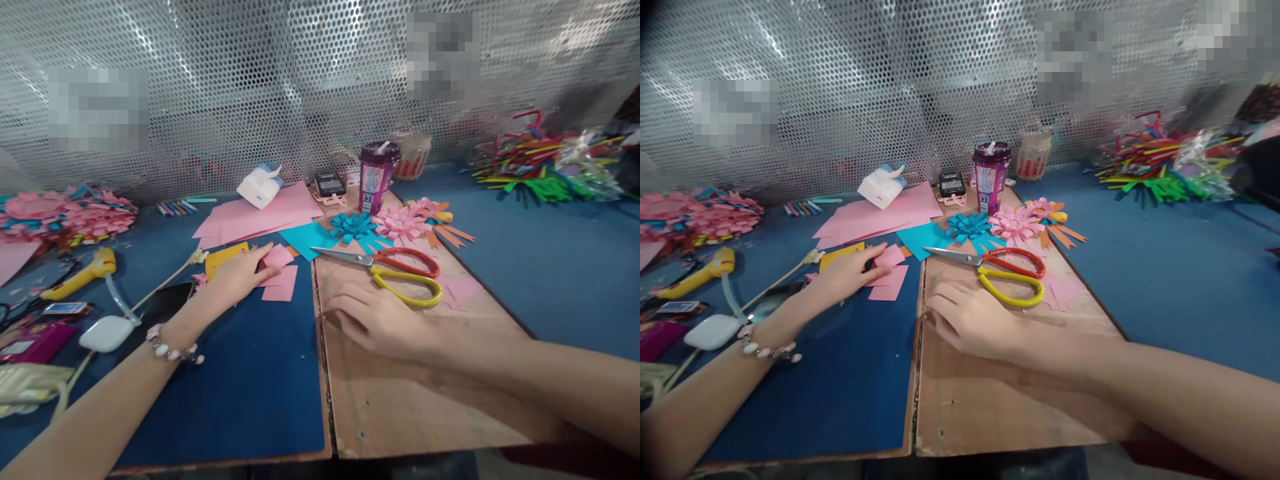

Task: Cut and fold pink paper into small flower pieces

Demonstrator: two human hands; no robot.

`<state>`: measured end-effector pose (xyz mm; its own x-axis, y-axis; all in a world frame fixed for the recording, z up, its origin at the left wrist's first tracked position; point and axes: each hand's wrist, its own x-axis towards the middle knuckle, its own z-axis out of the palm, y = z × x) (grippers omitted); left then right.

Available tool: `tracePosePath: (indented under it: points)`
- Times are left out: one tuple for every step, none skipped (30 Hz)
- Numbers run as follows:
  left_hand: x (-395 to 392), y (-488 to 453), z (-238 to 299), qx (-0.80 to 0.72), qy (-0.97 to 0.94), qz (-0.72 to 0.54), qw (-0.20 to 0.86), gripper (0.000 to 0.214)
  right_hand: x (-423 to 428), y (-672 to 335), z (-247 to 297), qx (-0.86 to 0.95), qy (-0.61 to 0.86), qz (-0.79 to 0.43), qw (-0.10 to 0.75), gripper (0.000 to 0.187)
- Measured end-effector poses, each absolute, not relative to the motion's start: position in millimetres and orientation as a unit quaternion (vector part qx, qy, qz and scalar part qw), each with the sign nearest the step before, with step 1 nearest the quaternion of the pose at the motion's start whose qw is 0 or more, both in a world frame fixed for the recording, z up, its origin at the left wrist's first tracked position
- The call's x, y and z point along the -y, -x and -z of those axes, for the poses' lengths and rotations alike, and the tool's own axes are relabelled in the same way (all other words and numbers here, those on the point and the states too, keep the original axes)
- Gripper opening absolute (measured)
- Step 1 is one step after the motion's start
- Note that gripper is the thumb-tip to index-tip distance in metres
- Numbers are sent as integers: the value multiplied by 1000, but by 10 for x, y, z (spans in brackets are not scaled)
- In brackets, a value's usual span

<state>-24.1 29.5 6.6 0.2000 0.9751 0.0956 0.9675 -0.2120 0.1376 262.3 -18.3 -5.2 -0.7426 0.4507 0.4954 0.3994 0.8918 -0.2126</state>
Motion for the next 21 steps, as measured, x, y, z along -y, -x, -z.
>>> tracePosePath:
  points:
    - [-304,238,-63,-626,-775,-88,20,63,183,-2623,54,933,228,-48,276,22]
    - [-309,234,-72,-626,-774,-98,17,59,183,-2624,56,933,227,-49,275,22]
    - [-308,228,-92,-627,-771,-109,18,55,182,-2625,59,934,226,-51,274,22]
    - [-303,220,-121,-630,-767,-124,24,52,180,-2627,62,934,225,-52,273,21]
    - [-292,208,-158,-635,-758,-144,34,50,179,-2628,65,934,224,-54,273,21]
    - [-276,190,-200,-642,-747,-168,52,48,178,-2630,67,933,223,-57,276,21]
    - [-253,165,-243,-649,-730,-200,80,47,176,-2633,68,931,225,-63,282,21]
    - [-223,131,-284,-652,-710,-236,123,48,175,-2636,69,925,230,-71,293,22]
    - [-185,86,-321,-646,-688,-273,188,48,173,-2641,68,917,239,-83,308,23]
    - [-140,31,-351,-629,-660,-312,269,49,171,-2646,67,906,253,-97,324,26]
    - [-88,-34,-371,-595,-629,-351,357,50,168,-2651,64,894,267,-112,342,29]
    - [-31,-105,-381,-549,-601,-370,448,50,164,-2657,59,881,280,-126,361,33]
    - [28,-179,-382,-506,-576,-364,529,49,160,-2662,53,868,290,-140,378,36]
    - [88,-252,-375,-476,-555,-344,588,48,154,-2666,45,857,295,-154,393,38]
    - [145,-321,-360,-457,-543,-324,625,46,149,-2668,35,848,296,-168,406,39]
    - [197,-383,-341,-443,-536,-303,652,43,144,-2669,23,839,295,-182,420,40]
    - [242,-436,-319,-437,-529,-281,671,42,140,-2668,8,831,293,-198,430,41]
    - [280,-480,-296,-435,-521,-266,685,41,137,-2666,-7,825,290,-217,434,42]
    - [309,-513,-272,-435,-513,-249,696,41,136,-2663,-23,822,287,-237,431,42]
    - [330,-536,-249,-435,-508,-233,706,41,136,-2660,-38,822,284,-256,421,41]
    - [343,-551,-228,-433,-507,-220,712,42,137,-2656,-51,825,281,-273,408,37]
